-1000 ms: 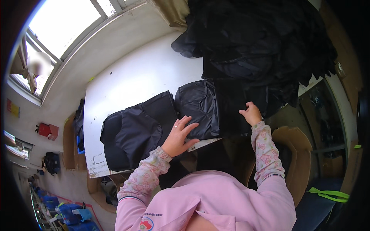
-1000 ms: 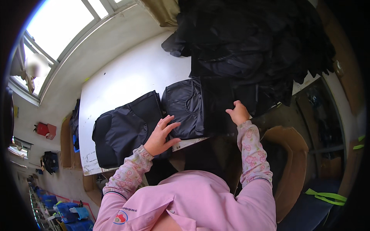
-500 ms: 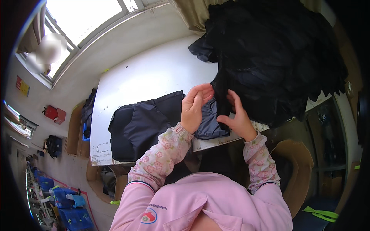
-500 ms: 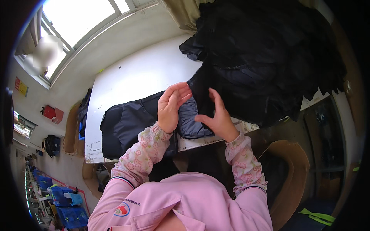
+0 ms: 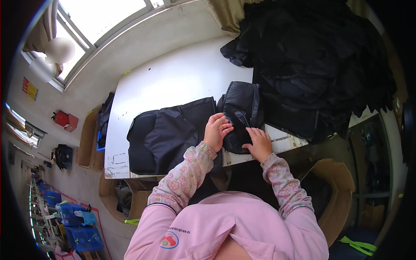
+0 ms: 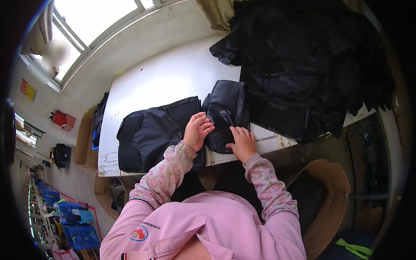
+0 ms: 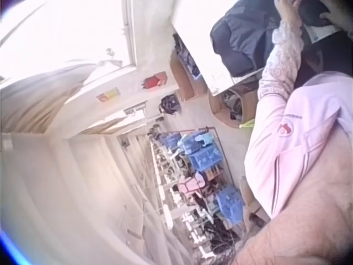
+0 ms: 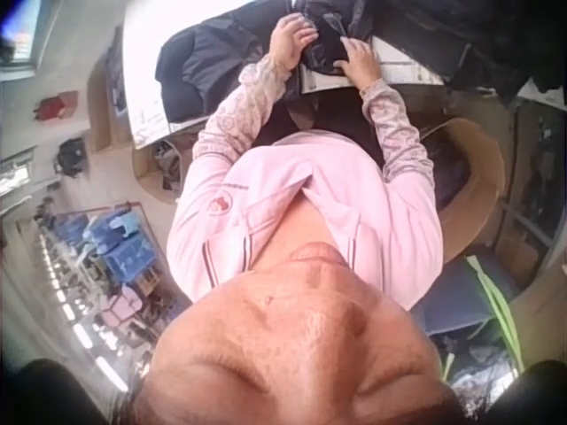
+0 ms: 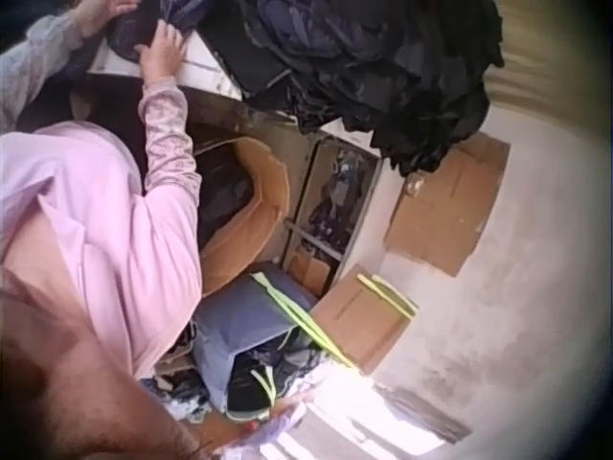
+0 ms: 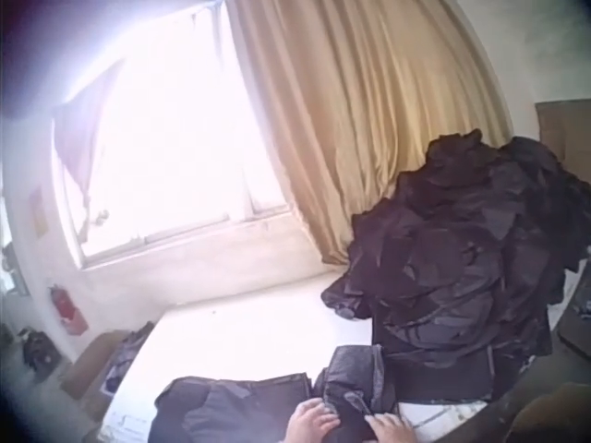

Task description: Sorting and inspecting black fabric panels or padded garment pieces at a workstation.

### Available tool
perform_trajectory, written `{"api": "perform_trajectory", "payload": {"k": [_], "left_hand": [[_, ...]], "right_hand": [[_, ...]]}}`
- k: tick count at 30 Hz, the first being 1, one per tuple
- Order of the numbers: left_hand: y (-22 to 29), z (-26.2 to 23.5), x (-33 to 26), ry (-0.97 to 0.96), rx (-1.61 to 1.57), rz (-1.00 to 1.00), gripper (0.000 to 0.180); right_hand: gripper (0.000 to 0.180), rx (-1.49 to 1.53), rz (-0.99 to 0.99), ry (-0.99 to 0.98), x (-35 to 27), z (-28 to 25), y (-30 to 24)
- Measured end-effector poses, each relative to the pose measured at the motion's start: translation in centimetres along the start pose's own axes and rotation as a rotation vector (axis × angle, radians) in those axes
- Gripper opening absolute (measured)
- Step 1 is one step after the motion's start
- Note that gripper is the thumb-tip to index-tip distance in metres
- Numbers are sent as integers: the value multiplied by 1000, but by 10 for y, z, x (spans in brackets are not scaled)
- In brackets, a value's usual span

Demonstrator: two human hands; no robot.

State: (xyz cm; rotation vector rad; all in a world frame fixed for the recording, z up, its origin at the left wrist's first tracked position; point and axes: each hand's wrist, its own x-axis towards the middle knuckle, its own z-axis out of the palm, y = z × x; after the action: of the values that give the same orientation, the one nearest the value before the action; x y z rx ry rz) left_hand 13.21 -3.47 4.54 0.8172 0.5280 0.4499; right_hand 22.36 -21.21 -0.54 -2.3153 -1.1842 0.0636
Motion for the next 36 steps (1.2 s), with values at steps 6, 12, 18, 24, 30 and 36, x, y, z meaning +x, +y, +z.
{"api": "perform_trajectory", "payload": {"k": [6, 12, 18, 24, 30, 36], "left_hand": [[-11, -16, -20, 80, 196, 65, 27], [-14, 5, -31, -240, 342, 134, 55], [38, 41, -28, -329, 157, 70, 26], [48, 49, -28, -330, 57, -17, 31], [50, 39, -37, -610, 281, -113, 60], [69, 57, -61, -1286, 641, -535, 67]], "right_hand": [[20, 618, 145, 329, 13, -18, 10], [25, 644, -6, 193, 11, -57, -31], [17, 829, -280, 59, -3, -65, -54], [12, 838, -73, 158, -6, -82, -37], [8, 516, -192, 630, 22, -150, -34], [12, 165, -572, 781, 58, -202, -18]]}}
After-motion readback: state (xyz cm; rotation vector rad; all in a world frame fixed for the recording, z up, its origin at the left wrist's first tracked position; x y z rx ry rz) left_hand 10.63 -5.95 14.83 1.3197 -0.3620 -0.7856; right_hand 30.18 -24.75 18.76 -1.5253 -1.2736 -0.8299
